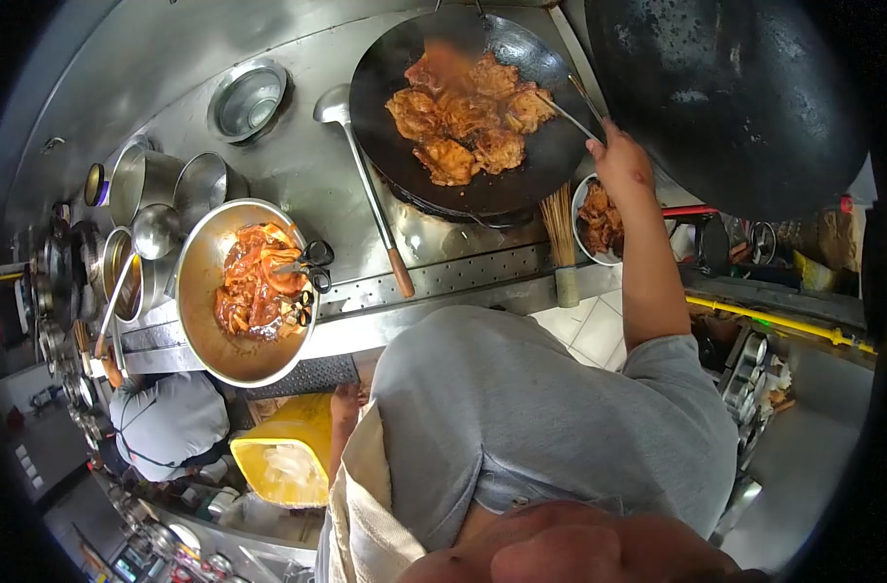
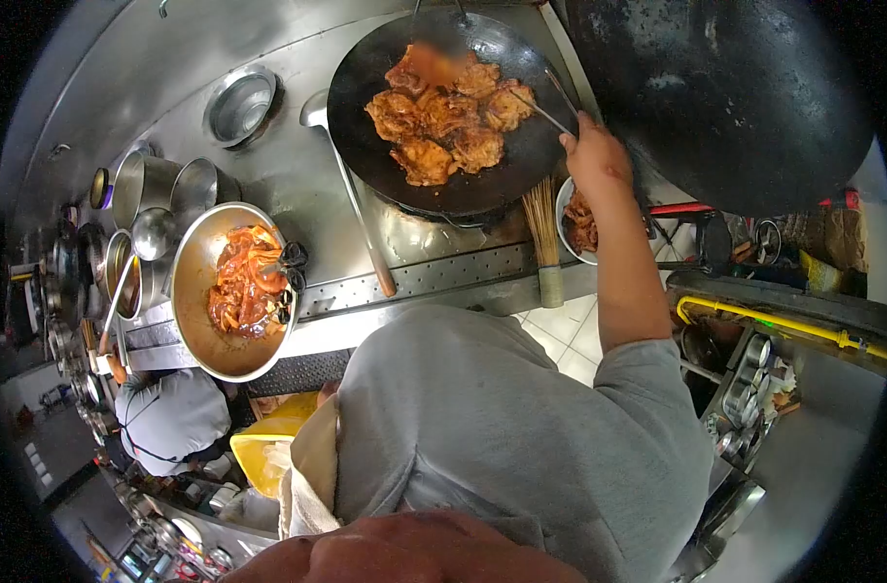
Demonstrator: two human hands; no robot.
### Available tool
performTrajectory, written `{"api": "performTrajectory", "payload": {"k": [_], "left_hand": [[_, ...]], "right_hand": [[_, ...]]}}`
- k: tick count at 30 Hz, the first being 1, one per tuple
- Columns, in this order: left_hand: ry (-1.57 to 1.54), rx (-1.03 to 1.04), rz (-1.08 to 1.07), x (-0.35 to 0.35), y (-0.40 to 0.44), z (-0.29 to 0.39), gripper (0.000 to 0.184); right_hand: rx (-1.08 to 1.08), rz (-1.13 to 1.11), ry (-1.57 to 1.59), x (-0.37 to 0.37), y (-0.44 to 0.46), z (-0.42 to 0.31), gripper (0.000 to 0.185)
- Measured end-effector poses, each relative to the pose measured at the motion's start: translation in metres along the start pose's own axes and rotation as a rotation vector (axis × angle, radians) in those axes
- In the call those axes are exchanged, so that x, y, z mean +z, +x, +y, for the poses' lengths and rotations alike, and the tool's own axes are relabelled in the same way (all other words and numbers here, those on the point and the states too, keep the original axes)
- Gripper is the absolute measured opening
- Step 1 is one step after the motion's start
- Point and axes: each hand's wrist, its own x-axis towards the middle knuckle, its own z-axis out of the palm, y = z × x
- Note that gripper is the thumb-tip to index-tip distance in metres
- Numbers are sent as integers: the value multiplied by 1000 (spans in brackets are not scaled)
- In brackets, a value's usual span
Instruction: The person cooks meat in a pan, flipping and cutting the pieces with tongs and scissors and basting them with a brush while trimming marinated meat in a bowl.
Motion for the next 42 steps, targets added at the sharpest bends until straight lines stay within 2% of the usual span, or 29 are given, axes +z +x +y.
{"api": "performTrajectory", "payload": {"k": [3, 5, 6, 8, 10, 12, 14, 16, 18, 20, 23, 26, 27, 29, 30, 32, 35, 39, 41, 42], "left_hand": [[-11, -20, -119, -2, -14, 27, 36], [-221, -41, -126, 0, -1, -17, 39], [-219, -36, -128, -5, 0, -17, 39], [-40, 33, -266, -14, 3, -16, 41], [-39, 18, -198, -12, -15, 20, 41], [-36, -6, -136, -10, -20, 25, 41], [-33, -33, -52, -12, -7, -10, 41], [-24, -24, -116, -20, 5, -33, 39], [-18, -18, -178, -20, 6, -34, 38], [423, 115, -69, -15, 3, -23, 35], [583, 480, -110, -6, 28, -71, 34], [358, 397, -110, -2, 25, -81, 36], [357, 393, -112, 0, 19, -73, 36], [146, 0, -111, 4, 11, -62, 42], [145, -5, -112, 5, 10, -57, 42], [343, -24, -177, 7, 16, -64, 47], [320, -85, -72, 7, -4, -33, 49], [324, -115, -130, 3, 11, -52, 45], [752, 499, -162, 2, 23, -72, 38], [529, 255, -183, 3, 17, -56, 36]], "right_hand": [[19, -11, -4, 5, -18, 13, 51], [12, -1, -32, 7, -25, 23, 50], [4, 6, -62, 7, -29, 27, 50], [5, 34, -90, 4, -37, 28, 49], [0, 71, -115, 4, -35, 30, 49], [-166, 109, -188, 15, -29, 40, 45], [-180, 66, -247, 16, -19, 39, 45], [-202, 24, -306, 17, -7, 38, 44], [-296, 82, -385, 19, 3, 38, 34], [-313, 63, -407, 21, 16, 38, 33], [-331, 41, -438, 21, 26, 34, 31], [-366, 105, -419, 29, 34, 37, 32], [-397, 166, -391, 33, 36, 39, 41], [-333, 116, -373, 27, 36, 30, 37], [-267, 70, -352, 23, 35, 25, 33], [-274, 47, -371, 15, 29, 21, 31], [-267, 5, -361, 17, 27, 14, 34], [-280, -54, -323, 24, 27, 4, 35], [-332, -21, -293, 46, 37, 3, 33], [-379, 12, -267, 55, 42, 5, 33]]}}
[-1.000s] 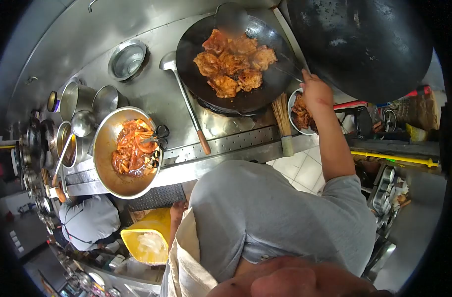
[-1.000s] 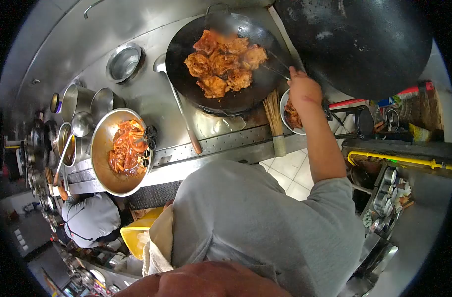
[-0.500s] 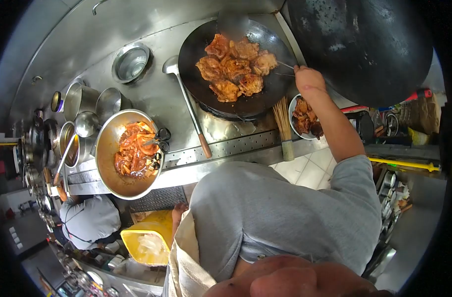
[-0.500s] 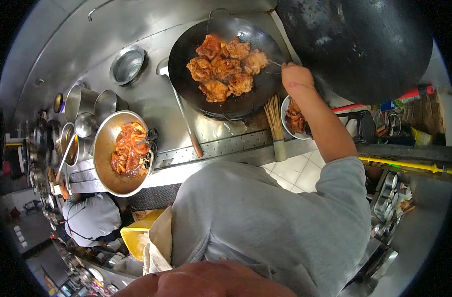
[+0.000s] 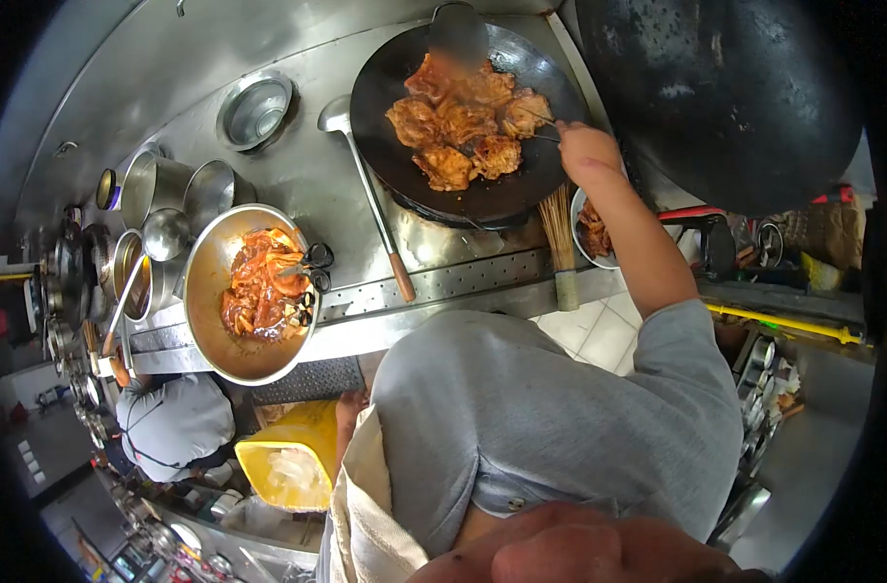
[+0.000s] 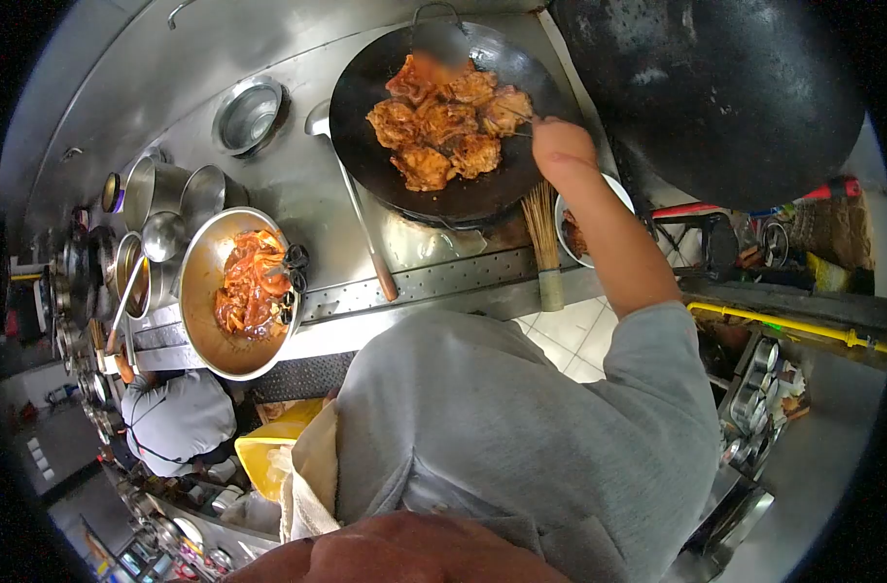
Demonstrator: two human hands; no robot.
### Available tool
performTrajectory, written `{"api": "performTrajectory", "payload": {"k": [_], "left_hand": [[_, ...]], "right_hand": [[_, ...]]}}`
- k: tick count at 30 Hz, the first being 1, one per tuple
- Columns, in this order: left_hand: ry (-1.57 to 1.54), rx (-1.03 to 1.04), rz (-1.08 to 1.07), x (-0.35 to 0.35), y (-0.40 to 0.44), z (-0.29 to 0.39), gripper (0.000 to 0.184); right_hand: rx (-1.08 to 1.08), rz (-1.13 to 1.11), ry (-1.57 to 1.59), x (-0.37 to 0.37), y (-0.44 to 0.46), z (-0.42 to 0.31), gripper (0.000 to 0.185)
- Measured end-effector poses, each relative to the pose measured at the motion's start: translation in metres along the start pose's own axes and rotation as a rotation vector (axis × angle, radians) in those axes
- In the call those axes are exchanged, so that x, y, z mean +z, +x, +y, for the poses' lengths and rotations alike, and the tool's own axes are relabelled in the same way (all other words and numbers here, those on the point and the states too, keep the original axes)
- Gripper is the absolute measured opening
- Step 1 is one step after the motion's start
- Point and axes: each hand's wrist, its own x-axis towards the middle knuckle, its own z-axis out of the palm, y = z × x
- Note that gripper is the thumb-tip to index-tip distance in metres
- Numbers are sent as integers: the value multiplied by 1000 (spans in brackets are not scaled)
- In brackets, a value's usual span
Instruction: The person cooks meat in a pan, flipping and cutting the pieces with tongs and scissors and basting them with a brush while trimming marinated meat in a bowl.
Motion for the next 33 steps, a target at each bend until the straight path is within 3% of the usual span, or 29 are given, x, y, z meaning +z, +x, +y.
{"api": "performTrajectory", "payload": {"k": [2, 3, 6, 9, 11, 12, 14, 18, 20, 23, 26, 28, 30, 32, 33], "left_hand": [[-541, -440, 80, -26, -8, 51, 32], [-527, -412, 85, -36, -10, 64, 31], [-492, -327, 104, -51, -10, 81, 31], [-465, -315, 25, -32, 0, 41, 29], [-407, -56, 78, -7, 2, 4, 30], [-410, -55, 76, -6, 1, 9, 30], [-220, -359, 4, -13, -5, 26, 34], [-227, -310, -42, 1, 3, -4, 40], [-50, 101, -16, 1, 7, -16, 39], [-566, -466, 72, -50, -6, 81, 36], [-949, -429, 116, -23, 5, 33, 34], [-934, -386, 130, -27, 0, 46, 34], [-919, -346, 135, -27, -2, 52, 35], [-531, -399, 59, -18, 3, 39, 36], [-527, -396, 51, -17, 3, 35, 36]], "right_hand": [[22, -100, -27, 3, 11, -7, 33], [39, -202, -52, 4, 14, -10, 34], [28, -209, -77, 7, 19, -7, 36], [60, -106, -80, -9, 9, -1, 35], [60, -54, -116, -20, 0, 2, 34], [65, 0, -150, -23, -2, 4, 34], [19, 11, -189, -20, -1, 6, 32], [-171, 107, -338, -2, 4, 14, 28], [-201, 133, -367, 3, 10, 15, 26], [-259, 114, -407, 8, 18, 16, 24], [-284, 65, -376, 12, 20, 25, 23], [-288, 61, -331, 5, 20, 23, 24], [-147, 51, -220, -18, 11, 16, 25], [-96, -39, -204, -53, 5, 1, 26], [-44, -125, -182, -70, 3, -7, 28]]}}
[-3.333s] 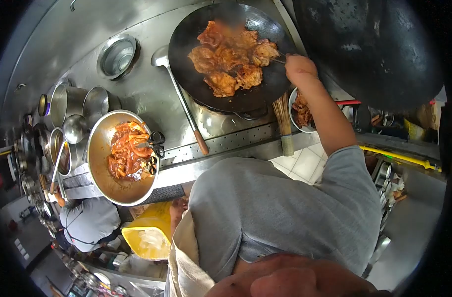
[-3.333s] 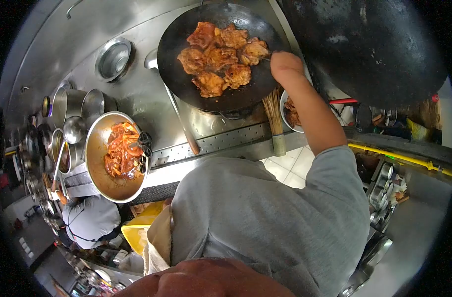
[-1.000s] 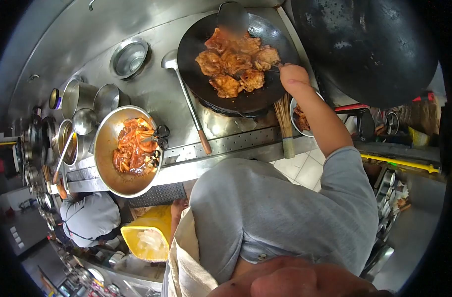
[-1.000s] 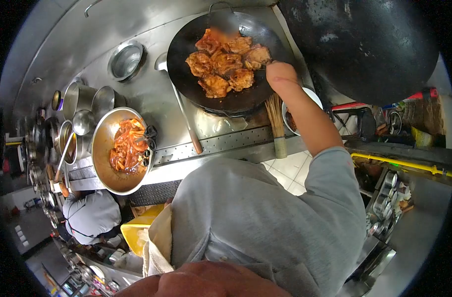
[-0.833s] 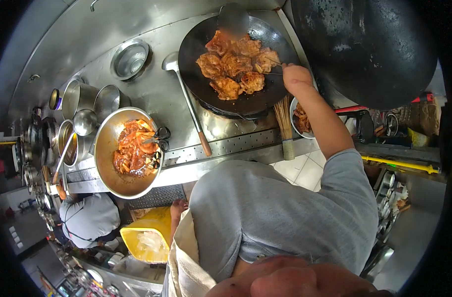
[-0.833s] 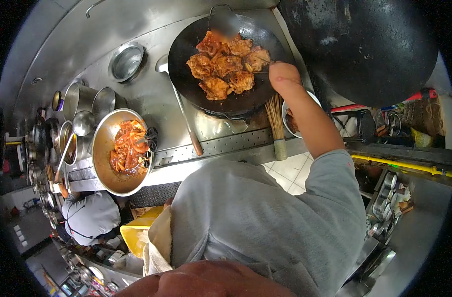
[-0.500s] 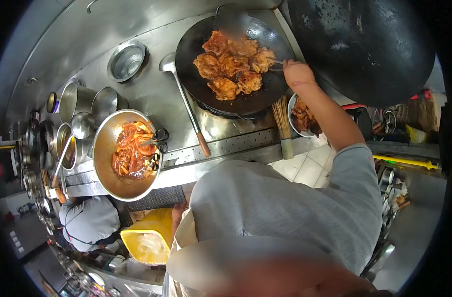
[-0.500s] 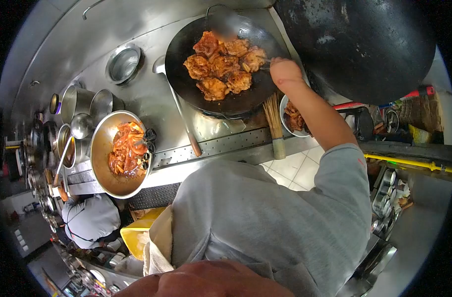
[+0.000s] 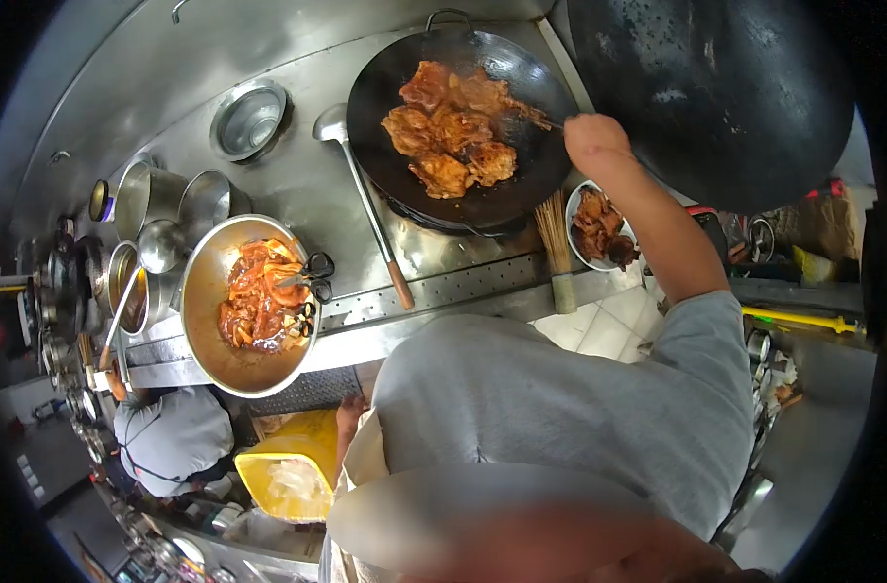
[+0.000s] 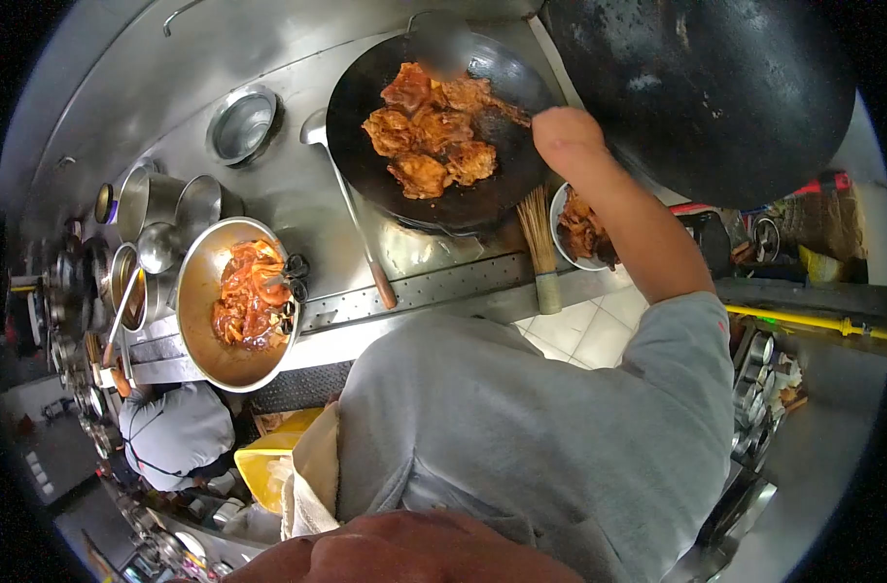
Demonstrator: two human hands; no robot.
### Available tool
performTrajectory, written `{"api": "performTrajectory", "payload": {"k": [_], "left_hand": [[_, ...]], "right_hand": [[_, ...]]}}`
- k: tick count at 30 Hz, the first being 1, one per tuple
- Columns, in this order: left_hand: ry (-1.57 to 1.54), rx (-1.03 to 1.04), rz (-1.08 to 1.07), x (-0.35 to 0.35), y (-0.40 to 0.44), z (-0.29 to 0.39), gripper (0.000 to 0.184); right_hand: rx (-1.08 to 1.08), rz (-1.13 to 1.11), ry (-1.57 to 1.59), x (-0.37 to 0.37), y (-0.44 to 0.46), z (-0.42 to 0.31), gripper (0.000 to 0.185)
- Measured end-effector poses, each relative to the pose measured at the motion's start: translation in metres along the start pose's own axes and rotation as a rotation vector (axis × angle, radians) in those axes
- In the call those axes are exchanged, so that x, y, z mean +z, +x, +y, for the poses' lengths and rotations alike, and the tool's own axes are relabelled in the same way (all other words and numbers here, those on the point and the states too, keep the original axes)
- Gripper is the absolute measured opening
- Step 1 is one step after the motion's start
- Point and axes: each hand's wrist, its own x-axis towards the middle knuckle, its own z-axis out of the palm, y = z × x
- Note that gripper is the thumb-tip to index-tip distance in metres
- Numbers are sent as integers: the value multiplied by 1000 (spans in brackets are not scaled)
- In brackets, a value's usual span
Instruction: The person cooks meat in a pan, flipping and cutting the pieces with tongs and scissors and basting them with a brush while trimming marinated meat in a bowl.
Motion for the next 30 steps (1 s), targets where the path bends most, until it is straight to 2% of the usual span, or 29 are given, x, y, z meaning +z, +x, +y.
{"api": "performTrajectory", "payload": {"k": [2, 6, 8, 10, 12, 14, 15, 17, 19, 20, 22, 24, 25, 26, 28, 30], "left_hand": [[309, 89, -15, -3, 6, -8, 37], [362, 67, -116, -1, 29, -27, 35], [-113, -10, -14, 8, 22, -19, 32], [-212, 15, -59, 5, 14, 4, 31], [-310, 36, -109, 0, -9, 47, 30], [-147, 119, -137, 3, 6, 23, 29], [79, 247, -131, 9, 25, -14, 29], [354, 447, -111, 15, 39, -44, 29], [189, 191, -120, 15, 29, -34, 31], [27, -57, -125, 14, 25, -28, 34], [10, -29, -105, 13, 22, -43, 38], [-11, 3, -82, 11, 19, -50, 41], [151, 42, -27, 9, 15, -51, 43], [314, 83, 28, 8, 13, -50, 45], [270, 74, -37, 5, 12, -53, 46], [229, 64, -98, 3, 15, -56, 48]], "right_hand": [[17, 45, 12, -30, -3, -5, 28], [36, 95, -45, -79, 7, -14, 29], [38, 104, -78, -89, 20, -21, 27], [40, 114, -114, -89, 44, -27, 25], [96, 7, -188, -70, 74, -35, 25], [129, -80, -256, -55, 90, -56, 24], [161, -163, -318, -49, 97, -66, 24], [110, -221, -294, -40, 113, -81, 24], [55, -284, -264, -37, 119, -89, 24], [-11, -328, -219, -38, 121, -90, 24], [-76, -377, -172, -46, 120, -87, 23], [-1, -387, -108, -59, 116, -70, 22], [8, -246, -164, -46, 120, -55, 20], [9, -248, -164, -35, 126, -39, 20], [174, -253, -34, -19, 128, -9, 19], [111, -176, -23, 4, 116, 6, 21]]}}
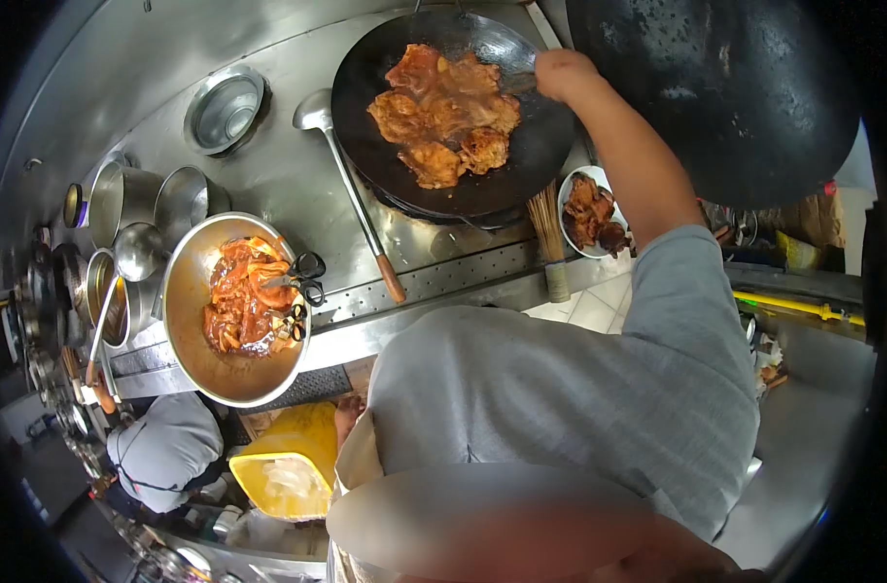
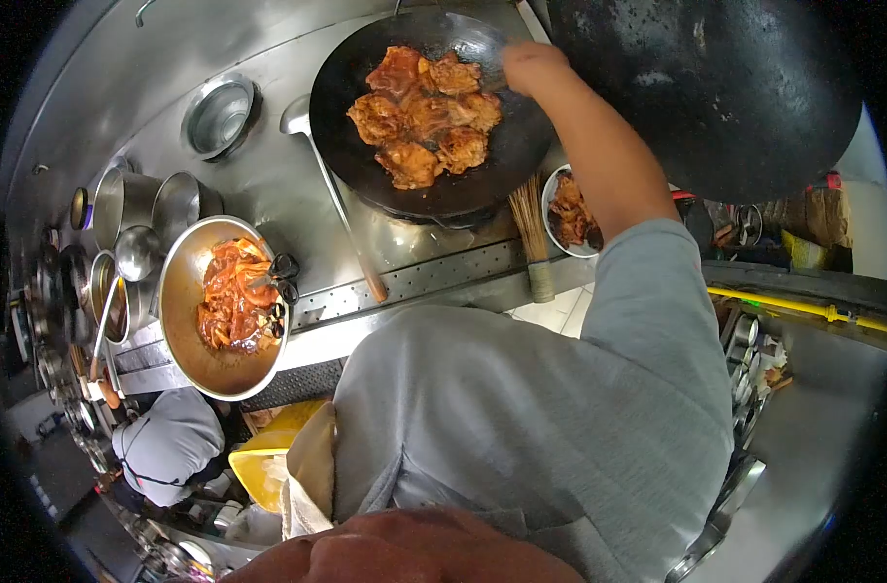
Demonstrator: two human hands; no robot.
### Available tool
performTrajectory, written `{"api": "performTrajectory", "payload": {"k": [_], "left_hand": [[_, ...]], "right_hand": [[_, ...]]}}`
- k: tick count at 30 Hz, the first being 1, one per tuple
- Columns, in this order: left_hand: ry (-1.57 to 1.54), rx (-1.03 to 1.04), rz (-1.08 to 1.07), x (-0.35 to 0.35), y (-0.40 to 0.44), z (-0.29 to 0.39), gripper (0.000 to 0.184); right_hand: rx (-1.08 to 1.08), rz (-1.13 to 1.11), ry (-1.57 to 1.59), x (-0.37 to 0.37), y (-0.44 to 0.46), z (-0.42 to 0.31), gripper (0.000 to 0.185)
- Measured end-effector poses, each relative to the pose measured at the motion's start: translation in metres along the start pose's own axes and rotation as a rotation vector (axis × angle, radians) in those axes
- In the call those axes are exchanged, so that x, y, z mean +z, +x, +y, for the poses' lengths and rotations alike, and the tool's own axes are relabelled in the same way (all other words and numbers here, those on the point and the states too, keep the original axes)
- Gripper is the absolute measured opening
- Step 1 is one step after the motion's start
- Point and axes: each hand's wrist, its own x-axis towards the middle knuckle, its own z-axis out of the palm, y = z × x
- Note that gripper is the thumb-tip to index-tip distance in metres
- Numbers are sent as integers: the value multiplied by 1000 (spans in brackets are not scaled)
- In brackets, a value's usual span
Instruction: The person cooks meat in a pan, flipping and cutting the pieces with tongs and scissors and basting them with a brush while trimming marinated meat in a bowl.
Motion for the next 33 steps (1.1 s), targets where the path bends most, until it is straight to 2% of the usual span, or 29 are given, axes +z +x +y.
{"api": "performTrajectory", "payload": {"k": [1, 3, 5, 6, 10, 12, 14, 18, 21, 23, 25, 26, 28, 29, 31, 33], "left_hand": [[29, 36, 2, 1, 3, -1, 47], [60, 69, 12, 4, 11, 1, 46], [-361, -113, 48, 11, 15, 1, 38], [-431, -127, 63, 5, 12, 16, 38], [-414, -80, 69, -18, -2, 75, 34], [-397, -50, 68, -25, -8, 95, 32], [-380, -31, 65, -29, -10, 103, 30], [-310, 12, 58, -29, -13, 110, 27], [-319, 121, 9, -17, -4, 75, 25], [-378, -101, 42, -8, 1, 59, 24], [-332, -108, 56, -10, -1, 60, 25], [-284, -117, 68, -11, -3, 59, 25], [-378, -138, 40, -10, 2, 49, 25], [-470, -157, 8, -9, 5, 42, 26], [-436, -191, 5, -16, 1, 59, 26], [-393, -236, 5, -23, -6, 80, 25]], "right_hand": [[-69, 83, 7, 7, -7, 0, 23], [-83, 81, 31, 18, -23, -6, 24], [-100, 76, 55, 24, -30, -10, 27], [-52, 19, 94, 27, -32, -8, 28], [109, -38, 186, 22, -45, -5, 30], [81, 7, 183, 16, -60, -4, 28], [49, 55, 176, 10, -78, -5, 26], [9, -8, 107, 7, -100, -7, 27], [42, -92, 67, -7, -102, -1, 30], [58, -133, 50, -12, -96, 4, 32], [141, 14, 112, -12, -84, 7, 29], [137, 13, 113, -10, -78, 6, 29], [7, 109, 66, -2, -66, 1, 29], [6, 107, 68, 4, -63, 1, 29], [-95, 109, 31, 16, -57, 1, 31], [-97, 70, 36, 17, -62, -6, 30]]}}
